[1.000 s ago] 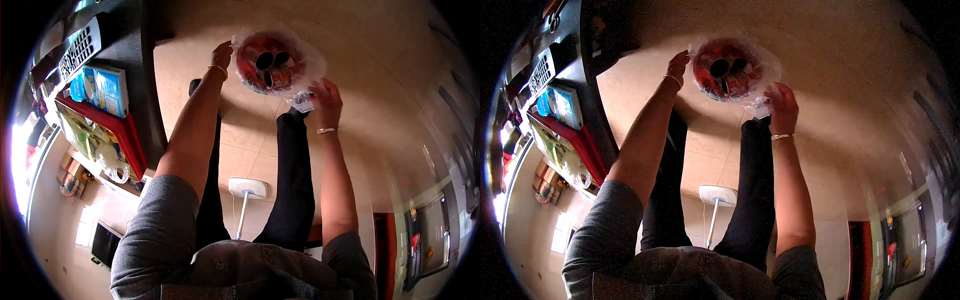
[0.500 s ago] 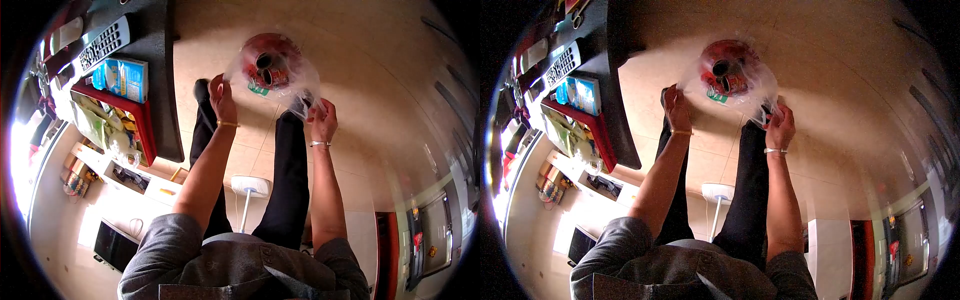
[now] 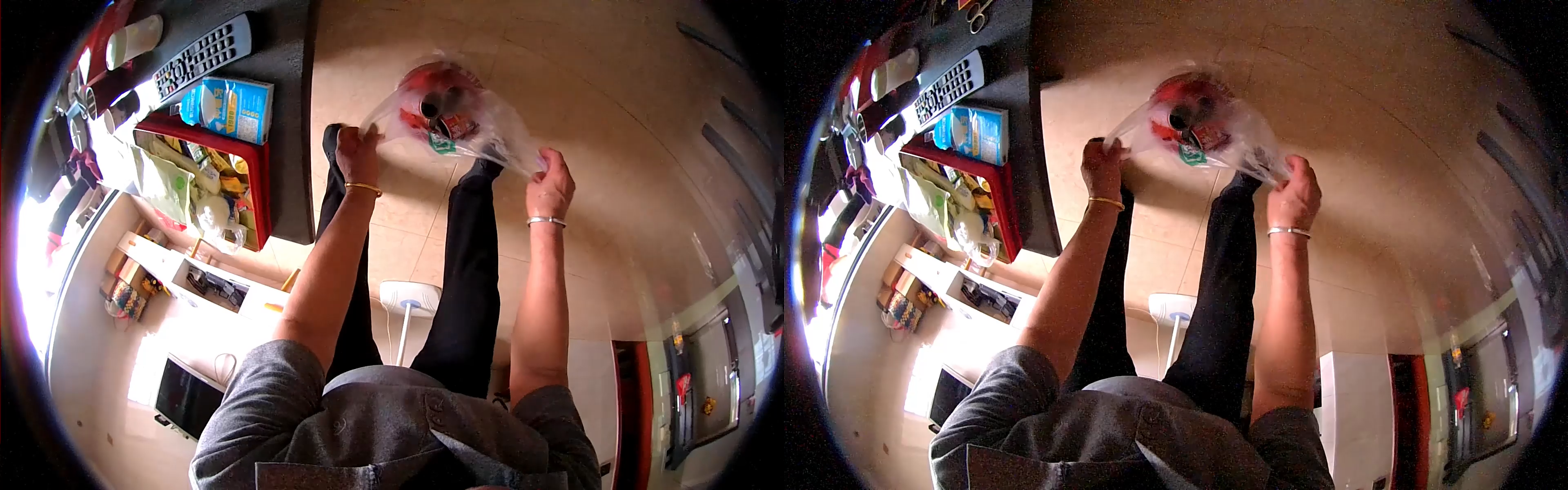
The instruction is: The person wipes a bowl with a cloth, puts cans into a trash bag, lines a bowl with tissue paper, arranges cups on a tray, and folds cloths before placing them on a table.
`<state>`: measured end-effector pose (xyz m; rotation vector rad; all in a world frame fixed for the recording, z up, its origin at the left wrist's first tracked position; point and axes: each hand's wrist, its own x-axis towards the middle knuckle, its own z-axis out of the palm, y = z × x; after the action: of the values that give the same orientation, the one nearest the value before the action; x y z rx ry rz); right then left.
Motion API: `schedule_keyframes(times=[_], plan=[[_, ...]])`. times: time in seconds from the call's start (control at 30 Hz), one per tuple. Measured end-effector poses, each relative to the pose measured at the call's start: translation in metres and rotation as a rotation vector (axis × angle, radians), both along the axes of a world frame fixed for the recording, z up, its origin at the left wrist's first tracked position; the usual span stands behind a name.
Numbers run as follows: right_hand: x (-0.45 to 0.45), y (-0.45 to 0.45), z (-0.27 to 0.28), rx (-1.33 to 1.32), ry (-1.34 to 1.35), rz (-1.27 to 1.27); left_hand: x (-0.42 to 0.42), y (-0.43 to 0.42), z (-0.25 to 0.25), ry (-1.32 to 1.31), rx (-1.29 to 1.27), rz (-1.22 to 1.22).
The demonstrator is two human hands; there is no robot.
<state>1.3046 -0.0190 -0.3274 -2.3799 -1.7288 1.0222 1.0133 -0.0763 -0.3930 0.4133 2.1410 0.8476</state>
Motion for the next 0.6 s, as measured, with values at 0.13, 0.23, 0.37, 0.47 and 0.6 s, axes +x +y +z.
schedule_keyframes(times=[0.13, 0.23, 0.37, 0.47, 0.6], plan=[[-0.005, 0.001, 0.007, -0.079, 0.118, -0.094, -0.001, -0.016, -0.01, -0.355, 0.279, 0.11], [-0.044, -0.014, 0.01, 0.082, 0.346, 0.033, 0.028, -0.009, 0.034, -0.056, 0.187, -0.289], [-0.053, -0.033, -0.004, -0.114, 0.421, -0.247, 0.034, 0.0, 0.065, -0.211, 0.202, -0.069], [-0.069, -0.036, 0.012, -0.062, 0.581, -0.216, 0.035, 0.006, 0.097, -0.174, 0.262, -0.147], [-0.082, -0.034, 0.019, -0.295, 0.766, -0.544, 0.041, -0.007, 0.1, -0.115, 0.237, -0.41]])
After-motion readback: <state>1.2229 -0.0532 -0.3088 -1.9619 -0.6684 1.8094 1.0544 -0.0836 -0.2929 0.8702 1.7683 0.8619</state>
